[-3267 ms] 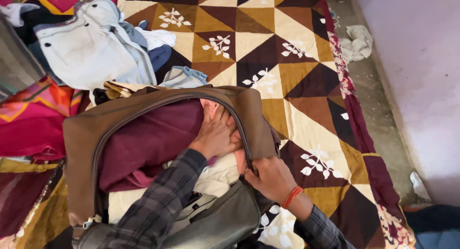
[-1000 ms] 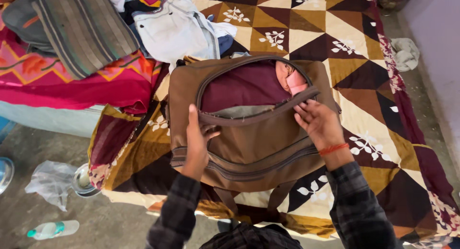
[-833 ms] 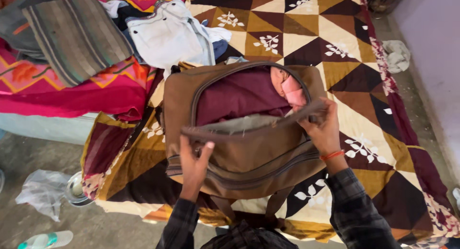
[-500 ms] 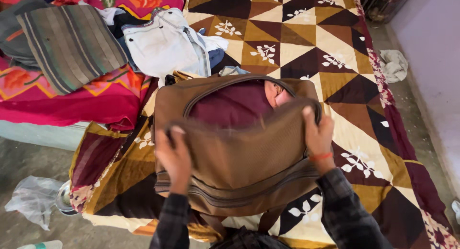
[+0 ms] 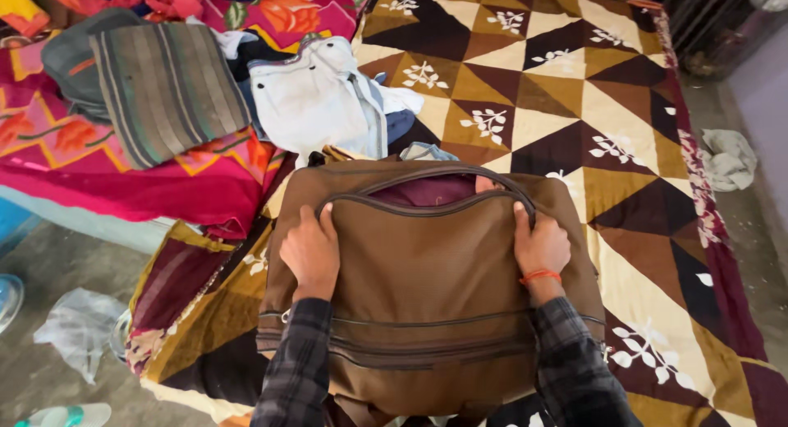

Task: The person folds several shirts and places them into a brown duffel bag on a bed, before closing the bag's main zipper.

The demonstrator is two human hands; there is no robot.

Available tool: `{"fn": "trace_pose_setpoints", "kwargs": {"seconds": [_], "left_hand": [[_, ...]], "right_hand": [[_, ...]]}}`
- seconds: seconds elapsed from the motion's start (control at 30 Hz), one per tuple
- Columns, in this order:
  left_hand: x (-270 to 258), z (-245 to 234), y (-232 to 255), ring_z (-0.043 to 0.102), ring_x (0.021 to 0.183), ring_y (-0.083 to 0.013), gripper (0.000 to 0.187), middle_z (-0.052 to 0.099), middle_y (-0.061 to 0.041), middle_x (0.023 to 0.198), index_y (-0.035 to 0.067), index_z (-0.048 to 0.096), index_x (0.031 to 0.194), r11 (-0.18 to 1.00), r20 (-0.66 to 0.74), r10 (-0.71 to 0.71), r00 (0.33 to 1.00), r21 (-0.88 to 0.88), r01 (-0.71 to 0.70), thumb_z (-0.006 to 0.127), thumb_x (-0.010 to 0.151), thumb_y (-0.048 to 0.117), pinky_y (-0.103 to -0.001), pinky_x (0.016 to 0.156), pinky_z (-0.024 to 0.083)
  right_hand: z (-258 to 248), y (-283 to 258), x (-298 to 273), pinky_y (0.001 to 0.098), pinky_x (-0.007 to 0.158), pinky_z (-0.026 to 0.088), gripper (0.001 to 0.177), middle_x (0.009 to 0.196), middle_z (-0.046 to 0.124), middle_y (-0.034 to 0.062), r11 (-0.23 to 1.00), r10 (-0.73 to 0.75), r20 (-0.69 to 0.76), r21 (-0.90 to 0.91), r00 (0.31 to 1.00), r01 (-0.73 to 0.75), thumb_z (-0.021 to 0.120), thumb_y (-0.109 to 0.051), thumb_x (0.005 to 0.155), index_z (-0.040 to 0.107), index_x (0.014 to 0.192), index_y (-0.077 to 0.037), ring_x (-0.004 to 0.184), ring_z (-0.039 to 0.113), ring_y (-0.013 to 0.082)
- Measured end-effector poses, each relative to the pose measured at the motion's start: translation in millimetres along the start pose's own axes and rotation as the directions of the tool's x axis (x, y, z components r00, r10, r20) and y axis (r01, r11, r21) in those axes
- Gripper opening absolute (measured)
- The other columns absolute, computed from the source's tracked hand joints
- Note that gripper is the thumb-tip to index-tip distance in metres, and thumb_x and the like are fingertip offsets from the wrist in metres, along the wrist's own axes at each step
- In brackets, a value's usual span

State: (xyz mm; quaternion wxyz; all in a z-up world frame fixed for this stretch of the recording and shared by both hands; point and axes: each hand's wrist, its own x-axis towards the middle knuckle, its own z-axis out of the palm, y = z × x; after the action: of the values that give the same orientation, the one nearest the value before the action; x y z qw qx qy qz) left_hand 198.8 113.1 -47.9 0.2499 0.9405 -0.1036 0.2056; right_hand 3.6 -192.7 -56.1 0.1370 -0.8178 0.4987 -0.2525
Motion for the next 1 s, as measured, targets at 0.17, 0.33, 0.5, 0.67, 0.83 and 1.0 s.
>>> {"fn": "trace_pose_setpoints", "kwargs": {"seconds": [0.17,0.33,0.5,0.67,0.83,1.0], "left_hand": [[2.0,-13.4,-13.1,0.066,0.065,-0.0487,0.04,0.068,-0.025,0.07,0.006,0.059,0.09,0.992,0.121,0.116,0.986,-0.057,-0.11,0.053,0.105,0.043,-0.06,0.059,0.051],[-9.7,-27.2,-22.9,0.065,0.068,-0.0508,0.037,0.068,-0.027,0.074,0.005,0.058,0.097,0.986,0.175,0.138,0.975,-0.121,-0.118,0.052,0.105,0.04,-0.062,0.063,0.051],[-13.7,-62.0,-16.3,0.065,0.085,-0.0518,0.033,0.069,-0.031,0.088,0.001,0.052,0.122,0.936,0.295,0.139,0.945,-0.35,-0.028,0.055,0.103,0.028,-0.061,0.075,0.049],[-82.2,-119.7,-32.1,0.058,0.105,-0.0416,0.034,0.054,-0.031,0.12,-0.005,0.046,0.13,0.731,-0.02,0.03,0.999,-0.681,-0.036,0.058,0.102,0.012,-0.047,0.089,0.049],[-128.3,-137.6,-58.8,0.059,0.111,-0.0428,0.04,0.059,-0.021,0.122,0.0,0.056,0.127,0.852,0.09,0.311,0.946,-0.467,-0.236,0.06,0.087,0.0,-0.048,0.096,0.048],[-132.3,-142.1,-63.8,0.058,0.106,-0.0446,0.044,0.062,-0.023,0.115,-0.003,0.059,0.125,0.887,0.206,0.356,0.911,-0.381,-0.261,0.066,0.082,0.002,-0.052,0.089,0.045]], "right_hand": [[-6.9,1.6,-8.1,0.0593,0.075,0.055,0.06,0.085,0.072,0.0264,0.997,-0.055,0.032,-0.043,0.998,0.057,0.055,-0.064,0.1,0.077,0.099,-0.008,0.082,0.069,0.0494],[-13.5,2.1,-33.5,0.0588,0.074,0.053,0.052,0.09,0.073,0.0233,0.997,-0.075,-0.04,-0.032,0.996,0.073,0.058,-0.06,0.104,0.071,0.107,-0.009,0.084,0.069,0.0476],[-40.6,-14.2,-47.9,0.0558,0.074,0.051,0.048,0.091,0.071,0.0144,0.971,-0.091,-0.111,0.209,0.99,0.113,0.073,-0.045,0.098,0.054,0.124,-0.01,0.084,0.069,0.0428],[-73.4,-30.9,-83.9,0.0503,0.077,0.05,0.056,0.115,0.06,0.0167,0.946,-0.201,-0.244,0.203,0.949,0.253,0.081,-0.023,0.085,0.05,0.128,-0.003,0.102,0.062,0.0394],[-94.2,-56.6,-117.6,0.0497,0.089,0.044,0.04,0.126,0.055,0.0155,0.869,-0.441,-0.372,0.049,0.817,0.492,0.078,-0.012,0.087,0.057,0.12,-0.006,0.117,0.056,0.0406],[-102.3,-93.8,-150.5,0.0499,0.098,0.044,0.02,0.121,0.059,0.0121,0.688,-0.623,-0.409,0.119,0.667,0.716,0.071,-0.005,0.09,0.062,0.107,-0.008,0.113,0.056,0.0344]]}}
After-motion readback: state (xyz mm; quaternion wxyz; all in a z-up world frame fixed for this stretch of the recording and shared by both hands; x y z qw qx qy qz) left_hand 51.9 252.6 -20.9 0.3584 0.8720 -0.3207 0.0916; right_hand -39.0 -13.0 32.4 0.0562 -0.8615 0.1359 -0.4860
